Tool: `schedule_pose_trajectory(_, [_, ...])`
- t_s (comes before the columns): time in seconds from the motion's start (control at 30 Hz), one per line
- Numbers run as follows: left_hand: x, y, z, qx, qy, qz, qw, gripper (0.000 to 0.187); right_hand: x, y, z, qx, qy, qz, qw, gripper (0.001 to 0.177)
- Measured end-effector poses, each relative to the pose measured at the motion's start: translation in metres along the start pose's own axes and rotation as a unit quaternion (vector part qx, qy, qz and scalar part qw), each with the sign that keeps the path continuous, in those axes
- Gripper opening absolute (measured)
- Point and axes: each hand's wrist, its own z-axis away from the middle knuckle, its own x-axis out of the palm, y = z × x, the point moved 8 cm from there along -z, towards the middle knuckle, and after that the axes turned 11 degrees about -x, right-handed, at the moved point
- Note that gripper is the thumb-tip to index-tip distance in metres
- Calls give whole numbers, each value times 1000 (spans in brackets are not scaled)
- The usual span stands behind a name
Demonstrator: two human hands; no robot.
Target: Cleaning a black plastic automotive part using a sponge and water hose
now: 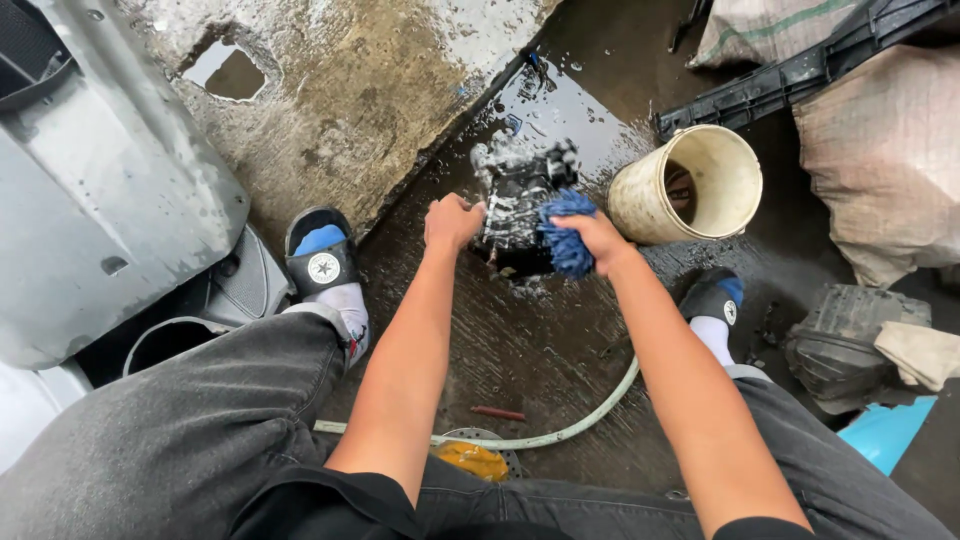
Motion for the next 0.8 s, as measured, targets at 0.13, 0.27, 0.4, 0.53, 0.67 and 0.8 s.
schedule_pose_trajectory(0.13, [62,9,-24,16,-110,35,993,51,-32,108,-20,2,14,-127,992,67])
schedule_pose_trajectory(0.27, [78,16,-9,54,-138,38,988,44,-41,126,-3,3,32,-127,991,53])
schedule_pose_trajectory(0.4, [52,42,37,142,-84,-63,984,34,-53,47,14,-82,-3,172,982,41])
schedule_pose_trajectory(0.53, [56,48,62,172,-82,-73,979,32,-43,9,4,-145,15,293,945,65])
schedule_pose_trajectory(0.67, [68,38,54,174,-65,-126,975,33,16,25,1,-253,45,445,858,69])
schedule_pose_trajectory(0.8, [61,32,83,197,-82,-81,974,42,34,57,9,-200,118,481,846,73])
